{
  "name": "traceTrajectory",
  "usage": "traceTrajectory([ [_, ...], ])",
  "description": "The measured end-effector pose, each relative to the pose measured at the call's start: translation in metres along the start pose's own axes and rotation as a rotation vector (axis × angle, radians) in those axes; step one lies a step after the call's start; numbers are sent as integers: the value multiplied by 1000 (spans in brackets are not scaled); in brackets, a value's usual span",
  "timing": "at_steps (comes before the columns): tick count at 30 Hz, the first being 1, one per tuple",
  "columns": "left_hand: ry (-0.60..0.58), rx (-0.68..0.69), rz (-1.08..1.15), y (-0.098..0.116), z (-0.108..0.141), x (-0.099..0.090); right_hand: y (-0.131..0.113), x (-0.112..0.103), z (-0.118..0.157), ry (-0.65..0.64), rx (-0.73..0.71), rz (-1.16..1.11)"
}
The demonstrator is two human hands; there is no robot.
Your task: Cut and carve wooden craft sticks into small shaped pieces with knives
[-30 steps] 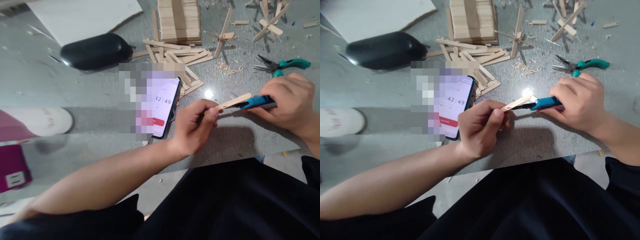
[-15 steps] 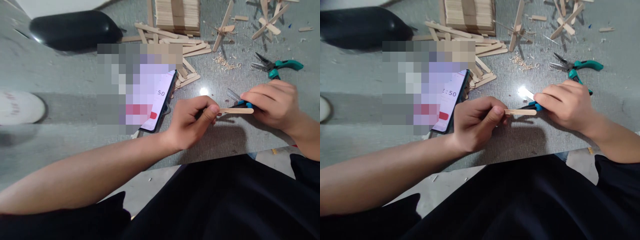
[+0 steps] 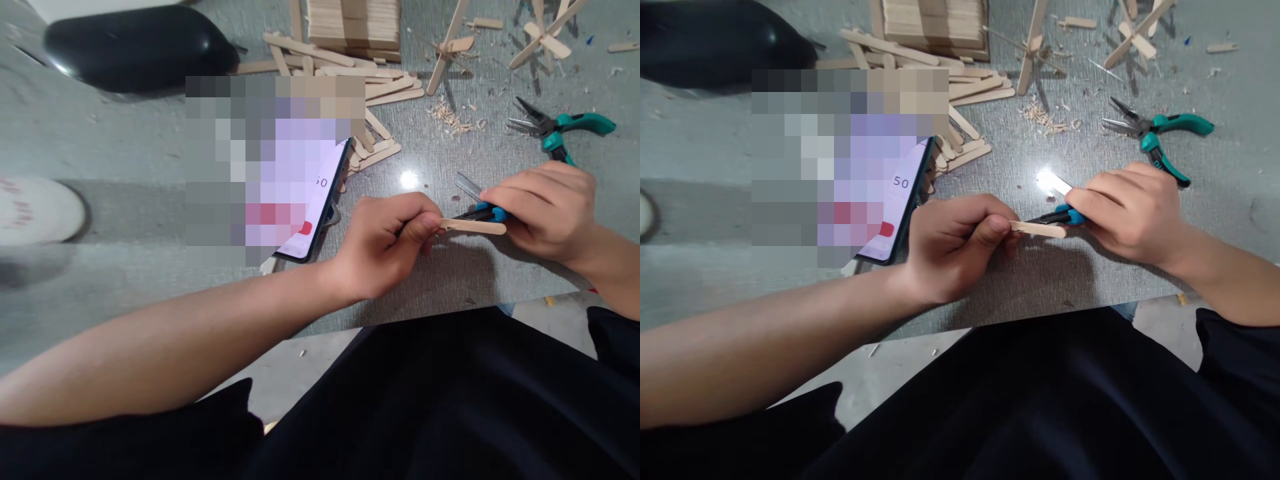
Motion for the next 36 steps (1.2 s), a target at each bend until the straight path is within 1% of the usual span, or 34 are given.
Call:
traceTrajectory([
  [2, -7, 0, -7, -1, -1, 1, 0, 0, 1, 24, -8, -23],
  [5, -20, 5, -7, -1, -2, 2, 4, 3, 2, 4, 17, -43],
  [10, -24, 7, 15, 1, -2, 3, 1, 1, 1, 46, -23, -78],
  [14, -16, 26, 44, 3, 0, 3, 1, 1, 0, 53, -33, -103],
  [20, -31, 20, 107, 1, 1, 6, 9, 9, 5, -56, 59, -76],
  [23, -53, 22, 168, 1, 1, 8, 8, 8, 5, -28, 50, -112],
  [27, -68, 12, 208, 1, -1, 9, 5, 4, 1, 43, -17, -197],
  [30, -75, 37, 231, 3, -2, 9, 5, 3, 1, 65, -46, -229],
  [36, -101, 51, 234, 2, -2, 10, 15, 16, 9, -66, 65, -198],
])
Point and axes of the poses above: each hand's wrist, its own z-axis away from the middle knuckle, its own x-axis out of the palm, y = z × x, the point moved 8 cm from there along -z, towards the middle knuckle, and after that the axes turned 3 degrees about -z, right-handed, at the moved point
